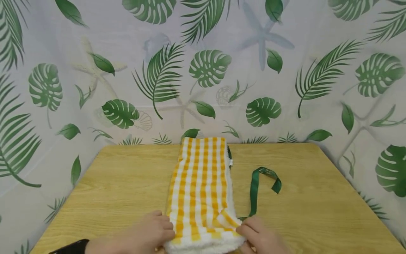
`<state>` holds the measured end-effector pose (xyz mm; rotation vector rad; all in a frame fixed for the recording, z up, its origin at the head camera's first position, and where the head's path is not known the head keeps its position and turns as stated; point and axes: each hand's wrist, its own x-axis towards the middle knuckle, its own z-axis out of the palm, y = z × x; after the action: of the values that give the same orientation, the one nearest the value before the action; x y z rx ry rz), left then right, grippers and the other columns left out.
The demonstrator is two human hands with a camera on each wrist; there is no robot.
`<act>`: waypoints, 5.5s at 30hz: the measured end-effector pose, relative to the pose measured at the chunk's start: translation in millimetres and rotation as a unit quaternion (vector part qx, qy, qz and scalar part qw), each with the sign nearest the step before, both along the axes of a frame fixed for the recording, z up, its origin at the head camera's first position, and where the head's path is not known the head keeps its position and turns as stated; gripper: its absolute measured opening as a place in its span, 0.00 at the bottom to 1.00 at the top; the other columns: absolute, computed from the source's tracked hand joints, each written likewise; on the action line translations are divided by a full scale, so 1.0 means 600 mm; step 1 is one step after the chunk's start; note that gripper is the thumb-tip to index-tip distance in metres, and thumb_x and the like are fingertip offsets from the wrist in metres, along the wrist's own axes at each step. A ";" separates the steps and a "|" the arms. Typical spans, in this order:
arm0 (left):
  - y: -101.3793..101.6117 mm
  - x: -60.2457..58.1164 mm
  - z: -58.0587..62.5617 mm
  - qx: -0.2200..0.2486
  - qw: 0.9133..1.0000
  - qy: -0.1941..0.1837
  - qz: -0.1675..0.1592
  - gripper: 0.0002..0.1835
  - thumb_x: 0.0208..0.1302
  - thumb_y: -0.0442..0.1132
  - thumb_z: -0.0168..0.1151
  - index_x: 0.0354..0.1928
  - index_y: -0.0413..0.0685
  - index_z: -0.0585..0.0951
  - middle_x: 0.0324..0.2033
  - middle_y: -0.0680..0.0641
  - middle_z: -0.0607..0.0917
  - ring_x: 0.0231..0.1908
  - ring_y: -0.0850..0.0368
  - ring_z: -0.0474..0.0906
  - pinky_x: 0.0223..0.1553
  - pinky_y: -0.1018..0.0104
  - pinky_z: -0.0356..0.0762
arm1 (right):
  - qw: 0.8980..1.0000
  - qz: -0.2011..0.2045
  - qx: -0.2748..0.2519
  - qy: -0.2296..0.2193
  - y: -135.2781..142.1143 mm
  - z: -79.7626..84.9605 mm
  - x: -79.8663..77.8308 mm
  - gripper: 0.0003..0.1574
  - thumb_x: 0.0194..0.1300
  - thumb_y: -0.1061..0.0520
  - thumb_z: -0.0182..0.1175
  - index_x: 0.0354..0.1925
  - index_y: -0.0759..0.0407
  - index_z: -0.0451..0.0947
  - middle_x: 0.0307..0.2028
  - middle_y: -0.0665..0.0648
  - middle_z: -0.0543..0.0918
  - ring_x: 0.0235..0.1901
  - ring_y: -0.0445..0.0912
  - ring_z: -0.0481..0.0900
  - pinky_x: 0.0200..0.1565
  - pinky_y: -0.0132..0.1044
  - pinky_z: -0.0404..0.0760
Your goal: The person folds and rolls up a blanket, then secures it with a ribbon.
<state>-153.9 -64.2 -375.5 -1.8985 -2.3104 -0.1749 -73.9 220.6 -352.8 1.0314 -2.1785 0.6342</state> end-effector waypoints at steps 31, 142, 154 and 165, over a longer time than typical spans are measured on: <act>0.022 -0.208 0.107 0.142 0.970 0.076 0.179 0.08 0.51 0.24 0.55 0.21 0.42 0.74 0.19 0.49 0.64 0.18 0.59 0.56 0.20 0.70 0.59 | 0.963 -0.160 0.077 -0.202 0.061 0.093 -0.224 0.15 0.54 0.68 0.57 0.42 0.69 0.80 0.33 0.58 0.80 0.24 0.44 0.71 0.25 0.35 0.70; 0.055 -0.157 -0.134 -0.076 0.948 0.267 0.154 0.30 0.49 0.65 0.64 0.46 0.51 0.78 0.36 0.54 0.78 0.34 0.61 0.71 0.37 0.70 0.67 | 0.953 -0.133 0.267 0.042 0.013 -0.180 -0.230 0.37 0.35 0.45 0.77 0.43 0.58 0.74 0.40 0.58 0.76 0.39 0.51 0.75 0.36 0.44 0.75; 0.065 -0.170 -0.139 -0.053 0.932 0.278 0.227 0.07 0.55 0.44 0.67 0.29 0.52 0.79 0.26 0.54 0.77 0.29 0.60 0.71 0.38 0.66 0.68 | 0.949 -0.141 0.265 0.100 0.009 -0.175 -0.270 0.24 0.39 0.59 0.75 0.35 0.57 0.74 0.31 0.53 0.75 0.31 0.47 0.74 0.32 0.38 0.70; 0.014 -0.167 -0.095 0.017 0.915 0.315 0.252 0.10 0.50 0.40 0.69 0.24 0.48 0.76 0.22 0.51 0.72 0.25 0.57 0.67 0.33 0.64 0.66 | 0.960 -0.098 0.192 0.179 -0.027 -0.152 -0.281 0.08 0.65 0.60 0.51 0.32 0.59 0.77 0.31 0.54 0.76 0.31 0.48 0.75 0.31 0.37 0.73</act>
<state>-254.2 -56.1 -432.5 -1.0479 -2.1894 0.3950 -242.3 204.2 -444.1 1.0091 -2.0789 -0.0738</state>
